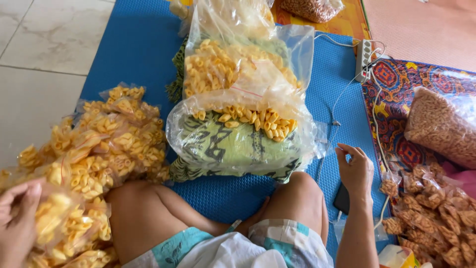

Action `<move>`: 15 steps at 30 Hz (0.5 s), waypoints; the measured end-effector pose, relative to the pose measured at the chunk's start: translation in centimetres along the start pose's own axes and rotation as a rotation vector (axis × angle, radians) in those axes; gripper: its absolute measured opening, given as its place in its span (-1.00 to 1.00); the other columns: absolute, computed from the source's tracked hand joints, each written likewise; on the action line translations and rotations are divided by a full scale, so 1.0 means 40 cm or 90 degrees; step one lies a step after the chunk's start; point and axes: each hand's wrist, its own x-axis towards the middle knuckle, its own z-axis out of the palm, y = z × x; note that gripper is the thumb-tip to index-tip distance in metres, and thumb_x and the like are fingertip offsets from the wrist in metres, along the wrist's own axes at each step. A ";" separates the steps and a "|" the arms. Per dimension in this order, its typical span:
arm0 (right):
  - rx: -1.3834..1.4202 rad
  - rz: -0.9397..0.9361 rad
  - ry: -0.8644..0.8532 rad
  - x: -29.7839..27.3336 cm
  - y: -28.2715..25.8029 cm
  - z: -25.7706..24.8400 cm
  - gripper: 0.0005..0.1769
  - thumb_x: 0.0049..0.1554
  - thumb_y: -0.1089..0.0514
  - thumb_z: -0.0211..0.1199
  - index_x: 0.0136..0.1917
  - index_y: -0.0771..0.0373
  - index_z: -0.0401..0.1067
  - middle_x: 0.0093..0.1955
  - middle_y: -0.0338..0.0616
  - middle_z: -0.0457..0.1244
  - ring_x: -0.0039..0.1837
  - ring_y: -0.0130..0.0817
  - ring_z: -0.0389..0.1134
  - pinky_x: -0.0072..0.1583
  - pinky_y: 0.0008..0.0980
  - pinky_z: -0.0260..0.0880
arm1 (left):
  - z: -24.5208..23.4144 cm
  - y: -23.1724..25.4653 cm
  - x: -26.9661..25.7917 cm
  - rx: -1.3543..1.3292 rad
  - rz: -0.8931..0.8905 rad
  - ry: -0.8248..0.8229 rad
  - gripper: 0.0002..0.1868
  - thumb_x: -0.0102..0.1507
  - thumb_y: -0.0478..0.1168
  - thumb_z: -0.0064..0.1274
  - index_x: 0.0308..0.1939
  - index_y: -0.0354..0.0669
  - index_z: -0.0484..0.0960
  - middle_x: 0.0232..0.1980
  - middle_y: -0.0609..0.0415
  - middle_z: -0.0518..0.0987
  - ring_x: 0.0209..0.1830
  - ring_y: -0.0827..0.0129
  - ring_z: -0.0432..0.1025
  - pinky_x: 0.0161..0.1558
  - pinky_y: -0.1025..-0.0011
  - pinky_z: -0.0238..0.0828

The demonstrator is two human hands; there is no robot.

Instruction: Packaging snacks into small plastic bags using a spoon

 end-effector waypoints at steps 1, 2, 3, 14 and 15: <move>0.003 -0.003 0.004 0.026 0.011 0.007 -0.81 0.24 0.17 0.38 0.11 0.23 0.65 -0.14 -0.19 0.37 -0.44 -0.43 0.00 -0.38 -0.36 0.02 | -0.030 -0.096 0.009 -0.001 0.004 0.004 -0.72 0.67 -0.44 -0.14 0.42 -0.61 0.45 0.07 -0.30 0.51 -0.04 0.16 0.42 -0.06 0.39 0.38; 0.012 -0.023 0.021 0.052 0.022 0.014 -0.82 0.24 0.21 0.38 0.12 0.24 0.65 -0.10 -0.15 0.39 -0.41 -0.43 0.05 -0.36 -0.39 0.06 | -0.060 -0.191 0.018 0.041 -0.068 -0.051 -0.72 0.59 -0.40 -0.09 0.33 -0.52 0.54 -0.09 -0.30 0.58 -0.31 0.18 0.35 -0.31 0.38 0.24; 0.021 -0.042 0.036 0.075 0.032 0.021 -0.83 0.24 0.26 0.38 0.12 0.25 0.65 -0.06 -0.10 0.41 -0.37 -0.44 0.09 -0.35 -0.43 0.10 | -0.093 -0.287 0.025 0.083 -0.142 -0.105 -0.72 0.51 -0.36 -0.04 0.24 -0.45 0.64 -0.26 -0.31 0.65 -0.58 0.20 0.27 -0.56 0.38 0.11; 0.004 -0.486 -0.053 0.226 -0.465 0.051 -0.40 0.10 -0.15 0.44 0.23 0.32 0.54 0.30 -0.05 0.36 -0.11 -0.29 0.48 -0.18 -0.39 0.47 | -0.057 -0.232 -0.045 0.164 -0.182 -0.003 -0.69 0.44 -0.48 0.08 0.24 -0.67 0.57 0.01 -0.45 0.61 -0.06 -0.03 0.51 -0.04 0.16 0.44; -0.087 -0.522 -0.080 0.223 -0.487 0.071 -0.31 0.15 -0.25 0.34 0.34 0.28 0.48 0.41 -0.08 0.31 -0.08 -0.34 0.49 -0.22 -0.44 0.45 | -0.053 -0.226 -0.051 0.150 -0.145 0.027 -0.67 0.43 -0.48 0.12 0.26 -0.65 0.57 0.03 -0.45 0.58 -0.03 -0.01 0.48 -0.04 0.20 0.42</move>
